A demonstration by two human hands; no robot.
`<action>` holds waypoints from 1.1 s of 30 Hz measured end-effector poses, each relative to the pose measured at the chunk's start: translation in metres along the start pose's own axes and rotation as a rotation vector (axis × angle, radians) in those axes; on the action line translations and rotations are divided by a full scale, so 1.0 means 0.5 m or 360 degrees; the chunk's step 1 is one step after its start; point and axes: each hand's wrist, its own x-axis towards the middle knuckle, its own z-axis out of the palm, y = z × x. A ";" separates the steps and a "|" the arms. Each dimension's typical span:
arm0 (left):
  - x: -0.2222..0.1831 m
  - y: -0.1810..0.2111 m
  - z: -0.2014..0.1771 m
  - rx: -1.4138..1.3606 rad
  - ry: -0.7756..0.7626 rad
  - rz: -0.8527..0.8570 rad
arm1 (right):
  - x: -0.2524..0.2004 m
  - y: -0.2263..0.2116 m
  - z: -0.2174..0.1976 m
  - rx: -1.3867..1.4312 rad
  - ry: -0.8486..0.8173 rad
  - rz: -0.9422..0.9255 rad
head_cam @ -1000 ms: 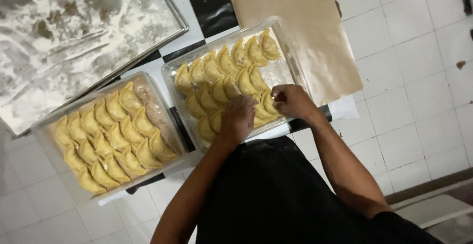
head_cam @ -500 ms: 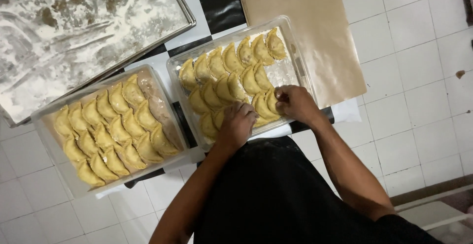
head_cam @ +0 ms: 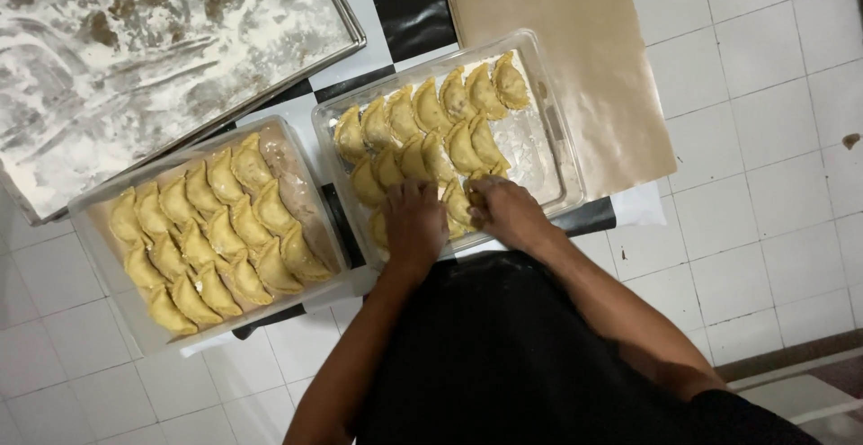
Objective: Transferring pastries from a tray to plastic containers and layering them with paper.
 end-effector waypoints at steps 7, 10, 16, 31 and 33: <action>-0.006 -0.005 0.022 -0.0122 0.0022 0.0027 | 0.031 -0.007 0.010 -0.0185 -0.0102 0.0048; -0.010 -0.002 0.023 -0.0128 0.0051 0.0027 | 0.025 -0.029 -0.006 -0.0197 -0.0114 0.0050; 0.004 -0.021 -0.011 -0.0608 0.0255 -0.0049 | -0.006 -0.062 -0.052 0.0294 0.0057 -0.0114; 0.086 -0.167 -0.180 -0.2847 0.0429 -0.0688 | 0.314 -0.268 -0.042 0.1724 0.0198 -0.0598; 0.120 -0.259 -0.191 -0.2863 0.0448 -0.0783 | 0.409 -0.318 -0.069 0.1609 0.0218 -0.0690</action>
